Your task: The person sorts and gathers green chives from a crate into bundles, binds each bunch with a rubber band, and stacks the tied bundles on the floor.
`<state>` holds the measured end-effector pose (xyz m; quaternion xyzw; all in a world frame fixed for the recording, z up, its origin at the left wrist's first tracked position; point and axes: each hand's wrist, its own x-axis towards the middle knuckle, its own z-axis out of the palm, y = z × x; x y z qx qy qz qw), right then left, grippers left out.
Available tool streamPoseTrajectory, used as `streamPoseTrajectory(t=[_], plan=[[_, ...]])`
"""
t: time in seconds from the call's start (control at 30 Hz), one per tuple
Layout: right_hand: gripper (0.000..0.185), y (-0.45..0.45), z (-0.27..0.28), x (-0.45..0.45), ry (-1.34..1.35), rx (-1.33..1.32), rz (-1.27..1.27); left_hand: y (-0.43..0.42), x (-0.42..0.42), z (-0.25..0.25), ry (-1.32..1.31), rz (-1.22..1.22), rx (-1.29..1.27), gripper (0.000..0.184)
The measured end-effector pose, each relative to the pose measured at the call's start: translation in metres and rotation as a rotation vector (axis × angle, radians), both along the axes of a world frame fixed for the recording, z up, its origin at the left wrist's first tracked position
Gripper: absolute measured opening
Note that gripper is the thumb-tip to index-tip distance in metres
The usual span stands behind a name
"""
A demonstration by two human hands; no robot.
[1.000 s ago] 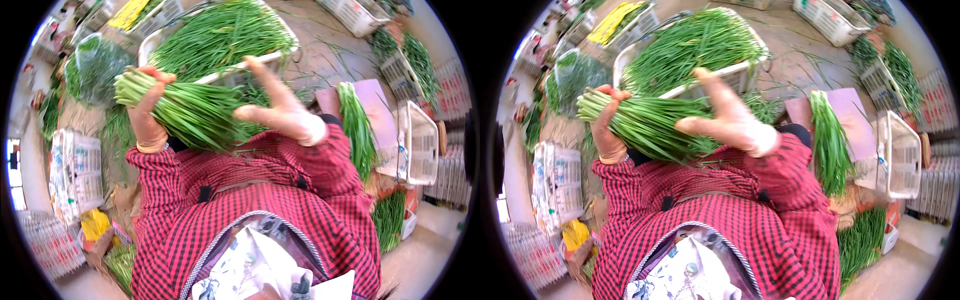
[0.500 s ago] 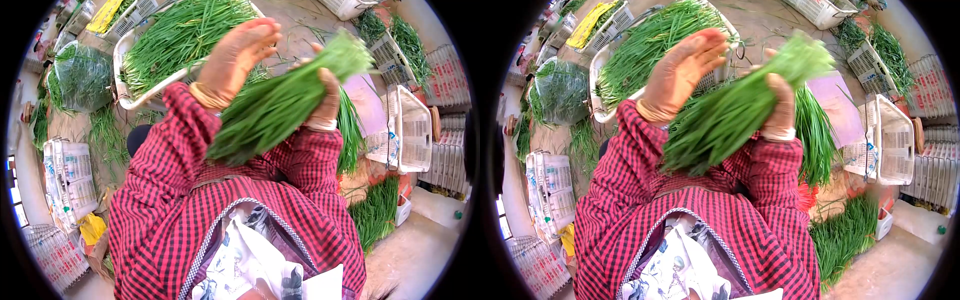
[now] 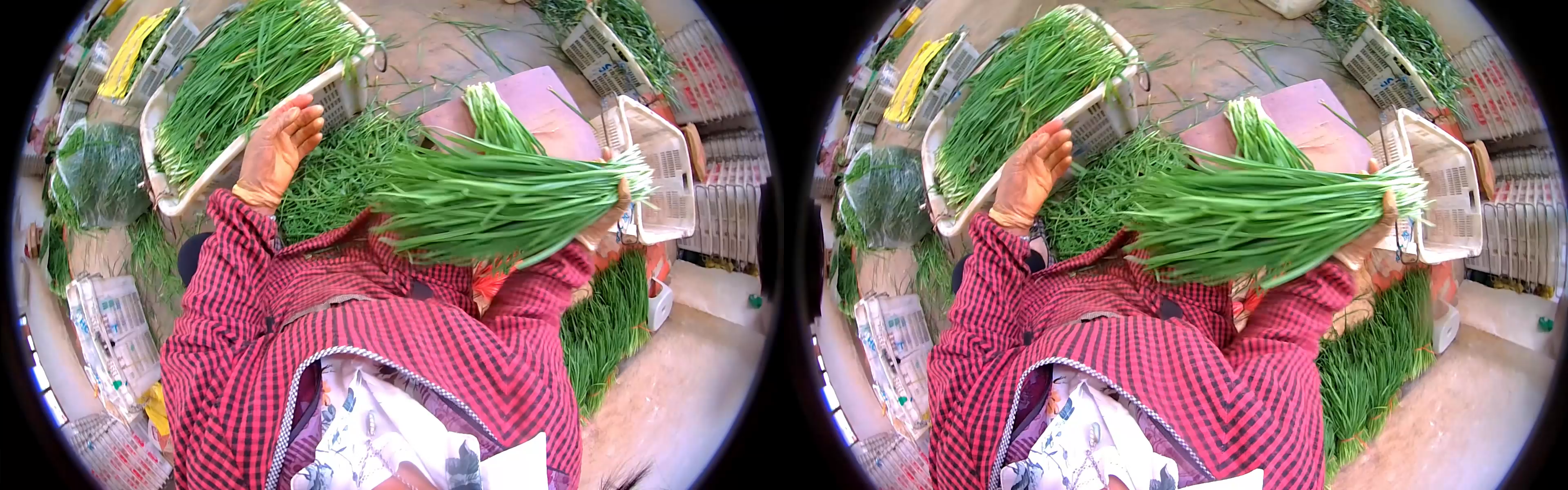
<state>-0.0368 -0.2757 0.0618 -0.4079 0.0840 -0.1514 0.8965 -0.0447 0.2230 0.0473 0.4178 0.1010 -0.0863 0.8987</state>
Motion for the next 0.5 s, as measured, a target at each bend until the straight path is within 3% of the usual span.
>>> streamPoseTrajectory(t=[0.17,0.23,0.3,0.37,0.43,0.5], plan=[[0.06,-0.061,0.11,0.008,0.039,-0.329,0.161,-0.033,0.02,-0.004,0.07,-0.176,0.192,0.042],[0.056,-0.045,0.139,0.016,0.049,-0.424,0.191,-0.063,0.03,-0.007,0.125,-0.309,0.305,0.041],[0.048,-0.04,0.144,0.04,0.303,-0.896,0.211,-0.094,0.045,-0.022,0.189,-0.439,0.326,0.041],[0.036,-0.021,0.122,0.068,0.351,-1.172,0.374,-0.127,0.061,-0.043,0.198,-0.576,0.428,0.042],[0.04,-0.008,0.051,0.096,0.215,-1.347,0.441,-0.162,0.069,-0.052,0.182,-0.673,0.511,0.047],[0.065,0.022,0.004,0.115,0.341,-1.704,0.467,-0.196,0.082,-0.078,0.109,-0.716,0.591,0.058]])
